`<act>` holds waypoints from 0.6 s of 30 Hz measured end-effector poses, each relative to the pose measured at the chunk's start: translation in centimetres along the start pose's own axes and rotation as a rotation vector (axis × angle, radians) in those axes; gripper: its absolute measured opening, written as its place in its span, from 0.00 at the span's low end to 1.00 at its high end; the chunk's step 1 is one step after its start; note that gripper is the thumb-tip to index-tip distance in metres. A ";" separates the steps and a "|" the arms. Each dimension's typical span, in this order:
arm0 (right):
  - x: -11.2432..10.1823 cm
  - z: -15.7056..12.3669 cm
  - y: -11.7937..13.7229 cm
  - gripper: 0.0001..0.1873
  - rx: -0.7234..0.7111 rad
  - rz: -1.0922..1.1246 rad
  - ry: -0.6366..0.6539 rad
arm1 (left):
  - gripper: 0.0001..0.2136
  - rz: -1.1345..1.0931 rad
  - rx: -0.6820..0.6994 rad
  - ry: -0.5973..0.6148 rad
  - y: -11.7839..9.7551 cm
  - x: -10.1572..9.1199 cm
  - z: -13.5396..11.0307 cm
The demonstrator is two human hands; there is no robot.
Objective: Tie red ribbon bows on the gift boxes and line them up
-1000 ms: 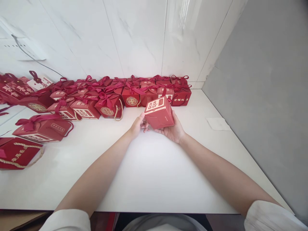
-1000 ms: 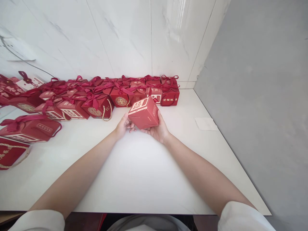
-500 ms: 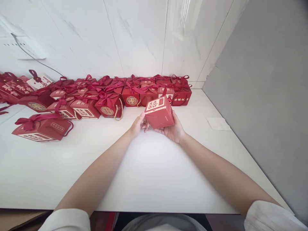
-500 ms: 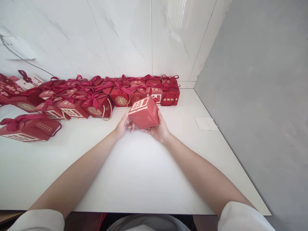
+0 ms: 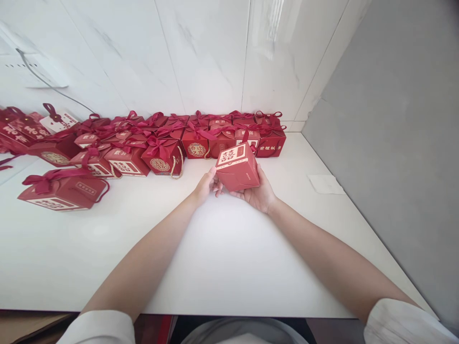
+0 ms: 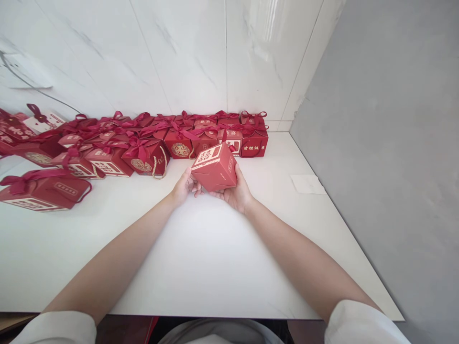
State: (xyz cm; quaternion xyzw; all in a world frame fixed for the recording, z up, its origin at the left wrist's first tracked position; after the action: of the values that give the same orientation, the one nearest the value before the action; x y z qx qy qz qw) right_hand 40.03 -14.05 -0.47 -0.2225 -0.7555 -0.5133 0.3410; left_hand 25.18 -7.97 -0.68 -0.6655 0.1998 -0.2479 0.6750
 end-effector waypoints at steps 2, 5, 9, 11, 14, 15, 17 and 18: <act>0.0 0.0 0.0 0.38 0.002 0.002 -0.003 | 0.35 0.005 -0.011 -0.008 0.0 0.0 0.0; -0.1 0.1 -0.1 0.38 0.006 0.006 -0.006 | 0.36 0.012 -0.022 -0.018 0.0 0.0 0.0; -0.1 0.0 -0.1 0.38 0.002 0.004 -0.003 | 0.35 0.020 -0.005 -0.008 -0.1 0.0 -0.1; 0.0 0.0 -0.1 0.38 0.001 0.002 -0.004 | 0.35 0.021 -0.002 -0.004 -0.1 0.0 -0.1; 0.0 0.0 0.0 0.38 0.002 0.004 -0.008 | 0.36 0.018 -0.003 -0.001 -0.1 -0.1 -0.1; 0.0 0.0 0.0 0.38 0.003 0.004 -0.008 | 0.36 0.016 -0.003 -0.001 -0.1 0.0 -0.1; 0.1 0.0 0.0 0.38 0.005 0.003 -0.008 | 0.36 0.012 -0.005 -0.004 -0.1 0.0 -0.1; 0.1 0.0 0.0 0.38 0.006 0.002 -0.008 | 0.36 0.009 -0.005 -0.005 -0.1 0.0 -0.1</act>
State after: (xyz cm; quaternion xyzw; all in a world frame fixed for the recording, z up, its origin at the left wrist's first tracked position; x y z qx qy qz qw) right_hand 39.98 -14.09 -0.41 -0.2242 -0.7582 -0.5097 0.3392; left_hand 25.12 -8.06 -0.57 -0.6669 0.2019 -0.2426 0.6750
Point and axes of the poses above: each hand's wrist, its own z-axis towards the middle knuckle, its own x-axis out of the palm, y = z × x, the point moved 5 cm from there along z, towards the middle knuckle, and after that the axes turned 2 degrees about x, right-handed, at the moved point
